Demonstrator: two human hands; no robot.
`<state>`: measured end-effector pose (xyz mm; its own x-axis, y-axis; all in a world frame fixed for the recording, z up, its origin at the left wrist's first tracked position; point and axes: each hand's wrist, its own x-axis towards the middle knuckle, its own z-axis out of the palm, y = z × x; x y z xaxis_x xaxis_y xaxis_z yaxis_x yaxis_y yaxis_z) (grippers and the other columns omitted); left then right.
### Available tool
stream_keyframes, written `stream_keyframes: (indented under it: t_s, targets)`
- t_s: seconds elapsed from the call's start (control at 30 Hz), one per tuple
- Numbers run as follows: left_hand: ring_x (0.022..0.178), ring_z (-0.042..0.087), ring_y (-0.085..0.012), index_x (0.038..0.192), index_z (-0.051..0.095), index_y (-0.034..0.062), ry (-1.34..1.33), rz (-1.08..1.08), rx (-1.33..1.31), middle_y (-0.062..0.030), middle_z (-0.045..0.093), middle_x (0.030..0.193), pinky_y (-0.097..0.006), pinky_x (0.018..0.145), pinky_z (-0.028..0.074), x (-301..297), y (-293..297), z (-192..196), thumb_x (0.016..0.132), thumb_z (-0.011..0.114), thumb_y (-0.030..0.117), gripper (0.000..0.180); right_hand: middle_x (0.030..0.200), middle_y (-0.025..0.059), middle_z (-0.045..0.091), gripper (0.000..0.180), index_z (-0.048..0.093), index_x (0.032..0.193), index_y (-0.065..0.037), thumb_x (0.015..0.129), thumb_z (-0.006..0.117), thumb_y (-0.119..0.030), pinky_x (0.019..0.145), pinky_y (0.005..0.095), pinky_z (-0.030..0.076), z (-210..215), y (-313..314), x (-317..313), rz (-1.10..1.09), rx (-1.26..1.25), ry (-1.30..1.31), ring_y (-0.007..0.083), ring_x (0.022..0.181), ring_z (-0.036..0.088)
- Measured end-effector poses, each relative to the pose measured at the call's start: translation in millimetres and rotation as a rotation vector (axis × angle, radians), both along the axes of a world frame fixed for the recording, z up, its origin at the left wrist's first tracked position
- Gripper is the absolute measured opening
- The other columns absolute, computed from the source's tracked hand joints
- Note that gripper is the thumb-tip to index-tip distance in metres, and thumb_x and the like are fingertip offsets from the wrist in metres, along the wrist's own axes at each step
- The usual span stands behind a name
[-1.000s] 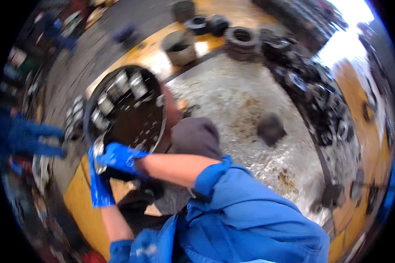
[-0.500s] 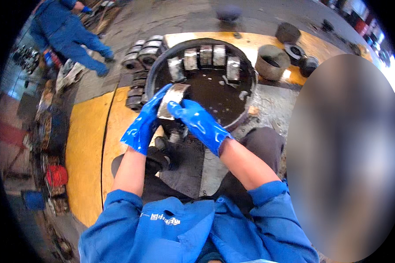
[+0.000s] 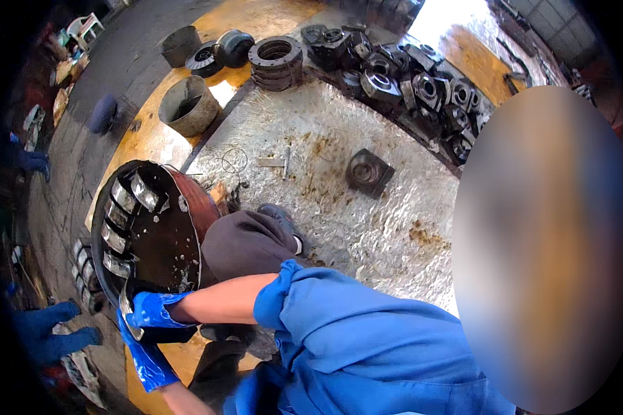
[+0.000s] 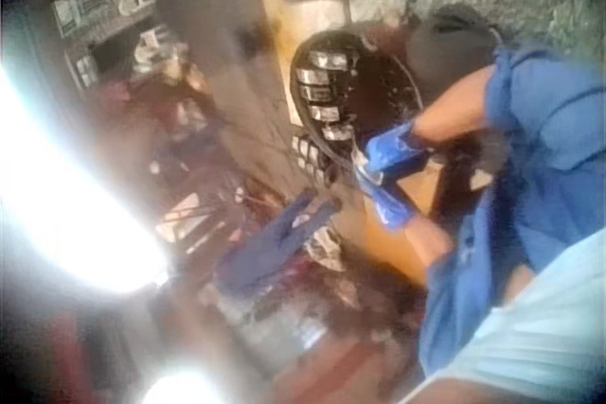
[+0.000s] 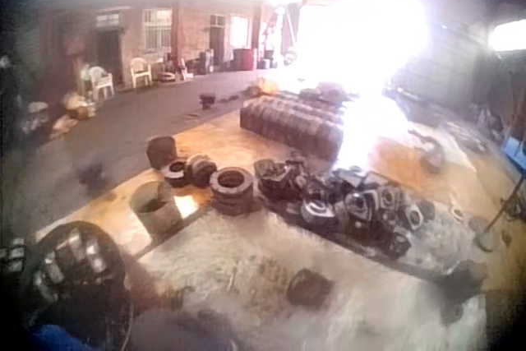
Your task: The person cleans metal mechanical components by dipping them into a basin of liquid and scrubbing them with a small brush while wearing blue protective gloves.
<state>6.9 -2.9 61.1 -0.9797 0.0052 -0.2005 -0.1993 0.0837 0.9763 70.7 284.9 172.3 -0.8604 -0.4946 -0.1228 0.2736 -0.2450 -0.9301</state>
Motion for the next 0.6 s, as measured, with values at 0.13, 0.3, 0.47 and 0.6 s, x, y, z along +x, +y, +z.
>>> stream_keyframes:
  t_s: [0.13, 0.3, 0.47, 0.6]
  targets:
    - [0.137, 0.050, -0.0336, 0.152, 0.044, -0.0016, 0.004, -0.045, -0.175, -0.0227, 0.050, 0.150, -0.045, 0.117, 0.042, 0, 19, 30, 0.105, 0.056, 0.034, 0.060, 0.114, 0.0204, 0.072, 0.046, 0.069, 0.123, 0.002, 0.088, 0.071, -0.028, 0.092, 0.0444, 0.054, 11, 31, 13, 0.054, -0.058, -0.129, 0.0321, 0.105, 0.068]
    - [0.139, 0.047, -0.0359, 0.153, 0.043, -0.0020, 0.179, -0.256, -0.431, -0.0249, 0.047, 0.151, -0.048, 0.118, 0.041, -23, 108, 104, 0.104, 0.058, 0.037, 0.064, 0.112, 0.0145, 0.072, 0.042, 0.066, 0.126, 0.001, 0.090, 0.071, -0.020, 0.089, 0.0407, 0.054, -7, 38, -12, -0.095, -0.279, -0.008, 0.0245, 0.099, 0.067]
    - [0.142, 0.044, -0.0382, 0.153, 0.042, -0.0024, 0.665, -0.577, -0.636, -0.0272, 0.045, 0.153, -0.050, 0.119, 0.040, -10, 282, 226, 0.103, 0.060, 0.039, 0.068, 0.108, 0.0103, 0.071, 0.042, 0.064, 0.124, 0.001, 0.096, 0.071, -0.029, 0.085, 0.0373, 0.056, 49, 138, -9, -0.506, -0.591, 0.391, 0.0203, 0.092, 0.067]
    - [0.143, 0.042, -0.0401, 0.153, 0.041, -0.0027, 1.165, -0.699, -0.691, -0.0291, 0.042, 0.155, -0.053, 0.120, 0.039, 38, 421, 343, 0.102, 0.062, 0.042, 0.071, 0.109, 0.0135, 0.069, 0.040, 0.057, 0.128, 0.001, 0.099, 0.069, -0.024, 0.080, 0.0321, 0.057, 92, 255, 53, -1.164, -0.215, 0.557, 0.0189, 0.091, 0.068]
